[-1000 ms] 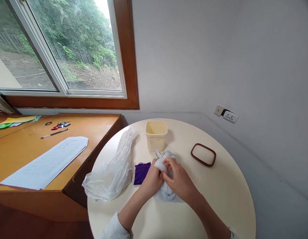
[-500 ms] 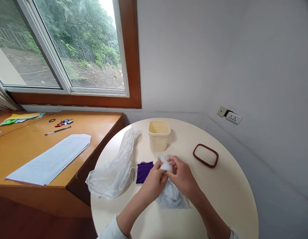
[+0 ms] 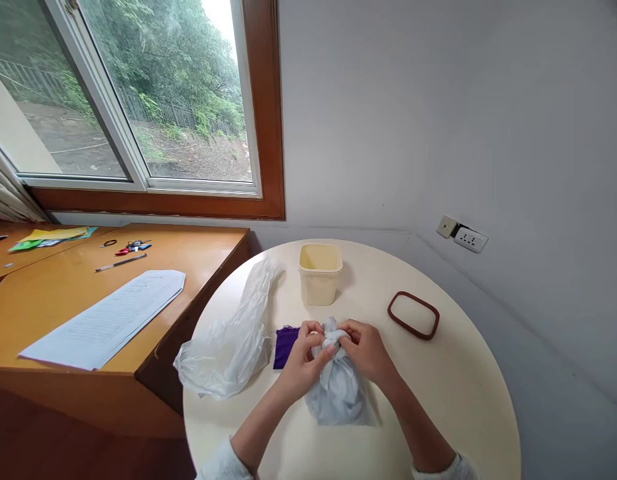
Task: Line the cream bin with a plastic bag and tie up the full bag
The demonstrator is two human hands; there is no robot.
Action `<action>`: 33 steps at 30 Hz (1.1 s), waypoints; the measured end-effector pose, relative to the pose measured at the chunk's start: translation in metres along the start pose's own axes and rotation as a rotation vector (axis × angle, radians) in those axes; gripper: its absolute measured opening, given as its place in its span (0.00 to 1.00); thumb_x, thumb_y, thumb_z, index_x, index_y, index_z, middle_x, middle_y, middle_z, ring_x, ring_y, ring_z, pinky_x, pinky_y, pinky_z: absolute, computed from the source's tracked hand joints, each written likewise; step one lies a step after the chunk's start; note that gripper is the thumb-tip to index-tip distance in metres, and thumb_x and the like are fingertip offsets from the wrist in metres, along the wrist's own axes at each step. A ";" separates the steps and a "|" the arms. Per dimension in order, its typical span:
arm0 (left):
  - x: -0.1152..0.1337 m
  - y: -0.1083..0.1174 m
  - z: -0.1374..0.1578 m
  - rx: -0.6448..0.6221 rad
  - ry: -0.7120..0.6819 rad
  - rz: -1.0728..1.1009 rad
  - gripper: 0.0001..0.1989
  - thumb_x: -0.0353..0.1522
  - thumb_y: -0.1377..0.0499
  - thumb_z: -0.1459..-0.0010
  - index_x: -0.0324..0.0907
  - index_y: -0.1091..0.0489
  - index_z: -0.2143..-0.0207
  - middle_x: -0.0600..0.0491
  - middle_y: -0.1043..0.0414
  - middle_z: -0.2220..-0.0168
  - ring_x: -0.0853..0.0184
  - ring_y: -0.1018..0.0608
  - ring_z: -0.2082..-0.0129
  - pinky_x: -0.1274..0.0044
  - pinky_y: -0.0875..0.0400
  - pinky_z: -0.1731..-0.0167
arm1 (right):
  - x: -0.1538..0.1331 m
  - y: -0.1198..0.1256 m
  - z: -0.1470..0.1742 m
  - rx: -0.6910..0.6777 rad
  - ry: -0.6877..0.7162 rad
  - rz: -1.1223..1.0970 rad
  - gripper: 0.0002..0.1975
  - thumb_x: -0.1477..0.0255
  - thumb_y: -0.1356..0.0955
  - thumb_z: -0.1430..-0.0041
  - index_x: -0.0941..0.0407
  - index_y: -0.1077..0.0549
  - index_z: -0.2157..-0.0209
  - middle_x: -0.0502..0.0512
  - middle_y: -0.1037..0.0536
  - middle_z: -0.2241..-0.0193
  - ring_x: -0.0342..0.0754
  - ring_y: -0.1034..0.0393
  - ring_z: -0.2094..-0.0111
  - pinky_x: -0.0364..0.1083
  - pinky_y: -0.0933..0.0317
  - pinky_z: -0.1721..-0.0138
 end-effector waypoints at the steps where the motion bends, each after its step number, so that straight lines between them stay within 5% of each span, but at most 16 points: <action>1: 0.004 0.001 -0.002 -0.019 0.022 -0.094 0.17 0.43 0.45 0.45 0.39 0.33 0.77 0.47 0.43 0.60 0.60 0.36 0.55 0.67 0.41 0.52 | 0.000 0.000 0.000 -0.001 -0.008 0.010 0.08 0.76 0.39 0.53 0.58 0.28 0.75 0.48 0.29 0.79 0.40 0.39 0.78 0.39 0.46 0.76; 6: 0.020 0.011 -0.009 -0.126 0.016 -0.382 0.16 0.39 0.44 0.45 0.39 0.33 0.80 0.48 0.42 0.58 0.58 0.37 0.55 0.63 0.42 0.52 | -0.004 0.003 0.003 -0.009 0.013 -0.022 0.07 0.76 0.39 0.53 0.58 0.29 0.75 0.46 0.31 0.80 0.39 0.42 0.80 0.39 0.47 0.78; 15: 0.013 0.015 0.000 -0.184 -0.160 -0.001 0.20 0.41 0.49 0.41 0.39 0.40 0.81 0.48 0.43 0.61 0.63 0.35 0.56 0.74 0.38 0.56 | -0.004 0.004 -0.002 0.025 0.057 -0.037 0.11 0.75 0.38 0.53 0.57 0.26 0.68 0.53 0.23 0.70 0.46 0.30 0.69 0.42 0.39 0.68; 24: 0.015 0.020 -0.007 -0.088 -0.049 -0.578 0.14 0.39 0.44 0.44 0.41 0.32 0.78 0.49 0.40 0.60 0.58 0.37 0.56 0.62 0.40 0.54 | -0.004 -0.007 -0.007 0.001 -0.050 -0.197 0.07 0.74 0.39 0.53 0.58 0.29 0.77 0.46 0.32 0.82 0.39 0.41 0.80 0.39 0.48 0.79; 28: 0.018 0.021 -0.003 -0.164 -0.151 -0.499 0.12 0.32 0.49 0.41 0.42 0.31 0.76 0.49 0.40 0.60 0.62 0.36 0.57 0.67 0.39 0.54 | 0.000 -0.005 -0.008 -0.070 -0.076 -0.261 0.10 0.74 0.39 0.53 0.58 0.26 0.73 0.47 0.29 0.80 0.40 0.39 0.79 0.39 0.47 0.77; 33: 0.026 0.023 0.002 -0.306 -0.242 -0.344 0.10 0.27 0.49 0.43 0.41 0.31 0.74 0.48 0.40 0.58 0.62 0.36 0.55 0.71 0.40 0.52 | 0.005 0.000 -0.017 -0.005 0.017 -0.163 0.18 0.77 0.40 0.55 0.57 0.24 0.64 0.54 0.24 0.66 0.45 0.32 0.67 0.41 0.41 0.68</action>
Point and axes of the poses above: each hand's wrist, its own z-axis away from the middle knuckle, its own y-axis out of the back of the hand, x = y × z, the point moved 2 cm from there along -z, towards the middle knuckle
